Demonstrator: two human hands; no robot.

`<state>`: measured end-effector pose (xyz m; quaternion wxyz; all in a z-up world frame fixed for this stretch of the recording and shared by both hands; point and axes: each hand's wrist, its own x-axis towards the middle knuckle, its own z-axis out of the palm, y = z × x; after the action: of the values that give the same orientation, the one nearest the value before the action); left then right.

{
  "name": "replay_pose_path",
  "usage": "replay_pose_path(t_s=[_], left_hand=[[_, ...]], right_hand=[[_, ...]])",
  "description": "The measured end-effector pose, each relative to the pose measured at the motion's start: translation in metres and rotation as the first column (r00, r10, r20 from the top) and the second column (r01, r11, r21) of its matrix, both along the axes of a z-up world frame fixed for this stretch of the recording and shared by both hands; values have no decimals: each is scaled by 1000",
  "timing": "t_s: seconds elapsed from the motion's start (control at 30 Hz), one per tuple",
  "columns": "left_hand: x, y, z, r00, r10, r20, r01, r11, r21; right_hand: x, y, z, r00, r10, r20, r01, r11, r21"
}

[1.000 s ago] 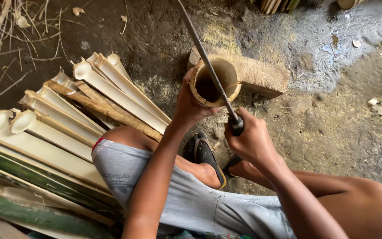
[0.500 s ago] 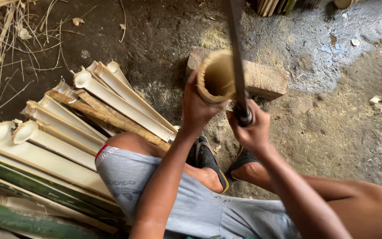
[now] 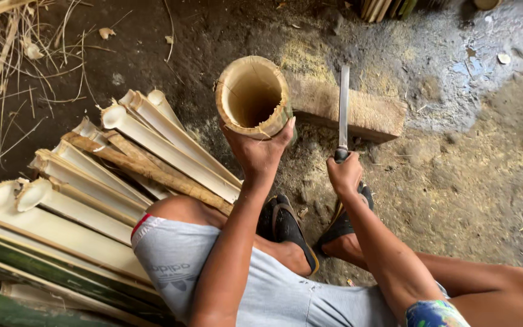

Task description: The person splits bamboo stalks into thin strips using a machete and a wooden block. They repeatedly strike the bamboo to separate it and then stack the resulting strips.

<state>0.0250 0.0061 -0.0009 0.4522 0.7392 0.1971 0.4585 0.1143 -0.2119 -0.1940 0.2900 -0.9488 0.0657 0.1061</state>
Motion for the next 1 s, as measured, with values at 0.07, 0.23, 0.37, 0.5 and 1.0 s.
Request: replay_pose_path(t_s=[0.07, 0.23, 0.37, 0.5, 1.0], left_hand=[[1, 0, 0, 999, 35, 6, -35, 999, -7], [7, 0, 13, 988, 137, -69, -131, 988, 83], [-11, -8, 43, 987, 121, -104, -92, 964, 250], [-14, 29, 82, 998, -52, -33, 61, 793, 605], [86, 96, 118, 824, -308, -476, 549, 645, 532]], right_hand=[[14, -5, 0, 982, 171, 82, -152, 968, -199], [19, 50, 140, 962, 229, 152, -272, 870, 412], [-12, 100, 281, 876, 344, 337, -479, 546, 688], [-14, 124, 323, 938, 315, 147, -327, 653, 684], [1, 147, 311, 882, 467, 61, -269, 394, 879]])
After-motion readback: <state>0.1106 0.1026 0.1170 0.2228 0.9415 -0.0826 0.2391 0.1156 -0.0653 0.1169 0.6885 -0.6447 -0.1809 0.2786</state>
